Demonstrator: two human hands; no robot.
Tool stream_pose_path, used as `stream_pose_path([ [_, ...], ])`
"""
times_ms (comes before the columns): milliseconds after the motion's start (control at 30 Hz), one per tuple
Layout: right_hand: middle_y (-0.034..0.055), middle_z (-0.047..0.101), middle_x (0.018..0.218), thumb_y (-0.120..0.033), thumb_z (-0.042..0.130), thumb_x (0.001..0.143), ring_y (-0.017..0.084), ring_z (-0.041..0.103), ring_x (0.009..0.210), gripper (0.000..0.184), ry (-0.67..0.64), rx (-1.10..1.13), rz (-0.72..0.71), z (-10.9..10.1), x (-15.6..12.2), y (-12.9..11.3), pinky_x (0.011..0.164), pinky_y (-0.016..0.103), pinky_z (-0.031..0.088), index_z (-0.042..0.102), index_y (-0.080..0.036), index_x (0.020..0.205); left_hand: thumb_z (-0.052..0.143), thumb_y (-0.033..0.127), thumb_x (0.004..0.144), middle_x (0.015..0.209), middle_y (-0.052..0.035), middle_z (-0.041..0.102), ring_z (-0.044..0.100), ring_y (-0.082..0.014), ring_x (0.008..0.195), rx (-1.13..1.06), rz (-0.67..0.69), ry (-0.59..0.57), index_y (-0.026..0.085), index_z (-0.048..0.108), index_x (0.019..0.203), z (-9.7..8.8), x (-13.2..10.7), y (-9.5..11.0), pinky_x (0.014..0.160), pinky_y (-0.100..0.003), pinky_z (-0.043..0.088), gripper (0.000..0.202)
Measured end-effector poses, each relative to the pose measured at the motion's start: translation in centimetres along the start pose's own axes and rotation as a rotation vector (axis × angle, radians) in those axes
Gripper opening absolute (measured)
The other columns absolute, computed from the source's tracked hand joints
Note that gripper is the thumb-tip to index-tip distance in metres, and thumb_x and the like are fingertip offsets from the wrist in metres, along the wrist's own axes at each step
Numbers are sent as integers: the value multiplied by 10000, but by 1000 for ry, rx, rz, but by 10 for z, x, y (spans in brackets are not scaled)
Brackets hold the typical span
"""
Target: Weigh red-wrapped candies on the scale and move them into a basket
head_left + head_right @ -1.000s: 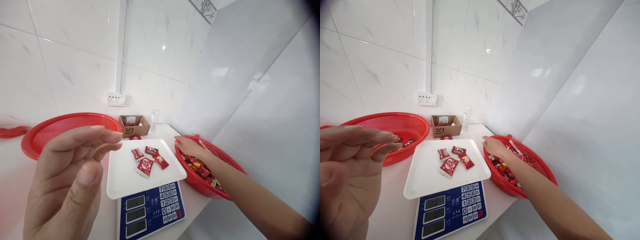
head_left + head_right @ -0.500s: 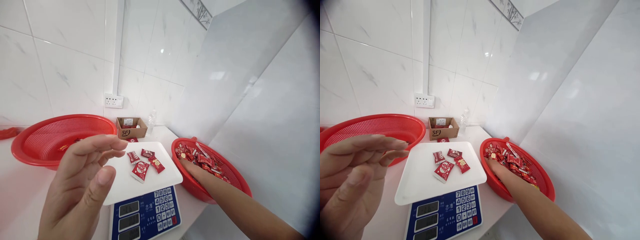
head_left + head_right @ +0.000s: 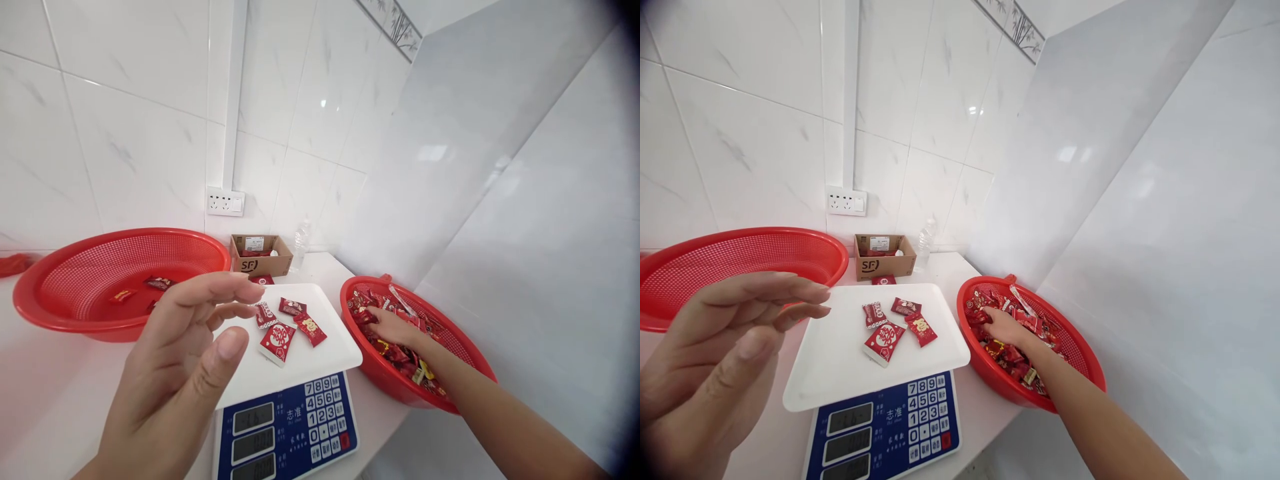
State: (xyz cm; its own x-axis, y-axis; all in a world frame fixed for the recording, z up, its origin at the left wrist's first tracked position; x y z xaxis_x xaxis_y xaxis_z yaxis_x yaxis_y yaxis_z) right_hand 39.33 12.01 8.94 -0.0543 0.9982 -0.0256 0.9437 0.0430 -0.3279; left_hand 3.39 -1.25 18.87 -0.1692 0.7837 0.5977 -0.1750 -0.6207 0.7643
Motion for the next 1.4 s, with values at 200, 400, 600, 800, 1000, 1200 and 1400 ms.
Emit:
stream_pose_path([
  [200, 50, 693, 950, -215, 458, 826, 227, 624, 906, 186, 50, 45, -15, -13, -11, 3, 821, 313, 443, 632, -192, 885, 507, 264, 893, 1046, 15, 607, 550, -131, 1004, 130, 114, -127, 302, 572, 1085, 7, -1, -3, 848, -174, 494, 206],
  [400, 38, 680, 742, -271, 463, 788, 231, 621, 733, 193, 144, 10, 15, -20, -11, 2, 692, 314, 450, 595, -196, 670, 499, 308, 902, 1039, 53, 616, 568, -84, 975, 234, 116, -152, 346, 551, 1080, 8, 0, -7, 830, -92, 484, 189],
  [600, 54, 674, 858, -328, 382, 859, 220, 614, 770, 272, 315, -23, -63, -33, -28, -46, 687, 313, 447, 614, -187, 876, 495, 306, 907, 1037, 52, 608, 560, -67, 982, 237, 131, -175, 323, 543, 1082, 9, 1, -8, 844, -66, 470, 183],
  [800, 84, 665, 985, -183, 439, 862, 234, 589, 903, 222, 206, -300, -442, 3, -56, -120, 773, 330, 439, 655, -181, 915, 490, 287, 914, 1052, 47, 593, 551, -67, 988, 225, 130, -195, 296, 531, 1090, 8, 1, -8, 863, -75, 466, 181],
  [1000, 89, 617, 1171, -44, 428, 843, 235, 551, 1055, 371, 55, -401, -623, 29, -67, -143, 857, 373, 465, 608, -180, 1138, 491, 272, 915, 1053, 42, 591, 550, -69, 999, 238, 144, -197, 291, 524, 1107, 9, 2, -7, 869, -78, 464, 196],
  [1200, 76, 594, 1215, -198, 495, 902, 212, 514, 1130, 293, -66, -169, -727, 26, -88, -161, 970, 361, 422, 604, -190, 1173, 520, 313, 898, 1043, 42, 600, 574, -78, 957, 224, 112, -193, 304, 543, 1084, 8, 1, -10, 834, -89, 479, 187],
  [1400, 98, 560, 1272, -248, 474, 919, 246, 494, 1172, 331, -77, -170, -613, 33, -74, -157, 994, 408, 411, 591, -152, 1213, 519, 308, 900, 1053, 33, 594, 570, -87, 969, 226, 111, -191, 299, 542, 1093, 8, 2, -9, 842, -110, 481, 195],
])
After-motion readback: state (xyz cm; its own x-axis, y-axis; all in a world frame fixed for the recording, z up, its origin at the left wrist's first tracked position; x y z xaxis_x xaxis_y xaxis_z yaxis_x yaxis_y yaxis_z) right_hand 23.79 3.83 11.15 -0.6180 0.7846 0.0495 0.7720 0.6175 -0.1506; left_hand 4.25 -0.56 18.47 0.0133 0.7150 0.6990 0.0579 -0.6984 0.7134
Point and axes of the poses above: each hand's wrist, its own x-axis towards the middle knuckle, its own z-axis out of the palm, y = z × x, the point moved 4 cm from there along x, towards the middle knuckle
